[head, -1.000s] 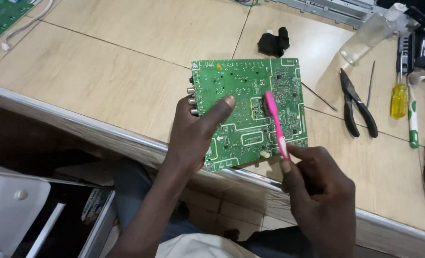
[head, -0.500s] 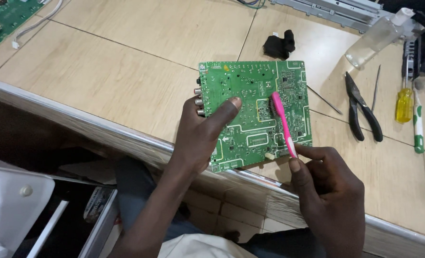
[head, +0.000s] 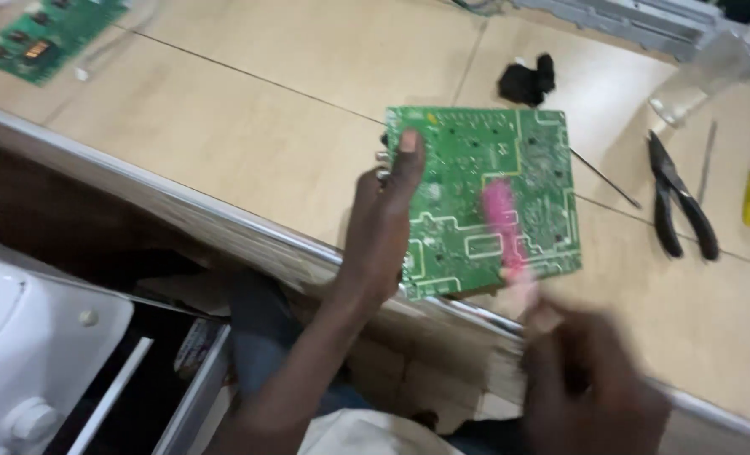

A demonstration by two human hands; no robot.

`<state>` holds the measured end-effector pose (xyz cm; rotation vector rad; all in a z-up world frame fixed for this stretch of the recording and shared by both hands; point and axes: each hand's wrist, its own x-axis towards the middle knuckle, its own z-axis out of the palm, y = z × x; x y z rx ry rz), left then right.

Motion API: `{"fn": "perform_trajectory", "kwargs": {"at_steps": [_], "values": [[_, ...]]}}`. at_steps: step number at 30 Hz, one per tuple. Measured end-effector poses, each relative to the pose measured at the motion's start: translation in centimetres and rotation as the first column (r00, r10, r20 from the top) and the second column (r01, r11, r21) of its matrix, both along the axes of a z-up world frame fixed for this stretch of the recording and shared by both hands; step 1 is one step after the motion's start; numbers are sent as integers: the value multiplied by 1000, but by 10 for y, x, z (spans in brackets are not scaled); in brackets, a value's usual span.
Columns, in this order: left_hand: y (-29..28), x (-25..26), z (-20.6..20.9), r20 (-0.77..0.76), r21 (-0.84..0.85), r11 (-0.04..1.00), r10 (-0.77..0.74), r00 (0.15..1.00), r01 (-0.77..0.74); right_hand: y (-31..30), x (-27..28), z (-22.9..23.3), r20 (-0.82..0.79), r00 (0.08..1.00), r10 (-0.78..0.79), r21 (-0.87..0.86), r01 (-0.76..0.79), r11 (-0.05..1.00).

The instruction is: Repairing and cleaning a circuit board using a screwdriver and a brush

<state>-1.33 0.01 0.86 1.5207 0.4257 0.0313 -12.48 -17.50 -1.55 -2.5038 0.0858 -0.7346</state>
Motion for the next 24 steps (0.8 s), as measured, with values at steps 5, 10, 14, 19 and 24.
{"fn": "perform_trajectory", "kwargs": {"at_steps": [5,10,14,19,24], "values": [[-2,0,-4,60,-111,993,-39,997,46,-2,-14,-28,-192,978,-83,-3,84,996],[-4,7,-8,65,-140,990,33,997,-24,1,-41,-60,-511,857,-69,247,224,943],[-8,1,2,-28,-196,975,100,995,-104,14,-33,-27,41,999,-6,155,0,988],[-7,-3,-5,70,-181,982,61,996,-48,21,-47,-36,-55,999,-1,212,12,977],[-6,-6,-13,163,-128,992,31,986,-10,19,-47,-41,-34,998,61,333,-47,942]]}}
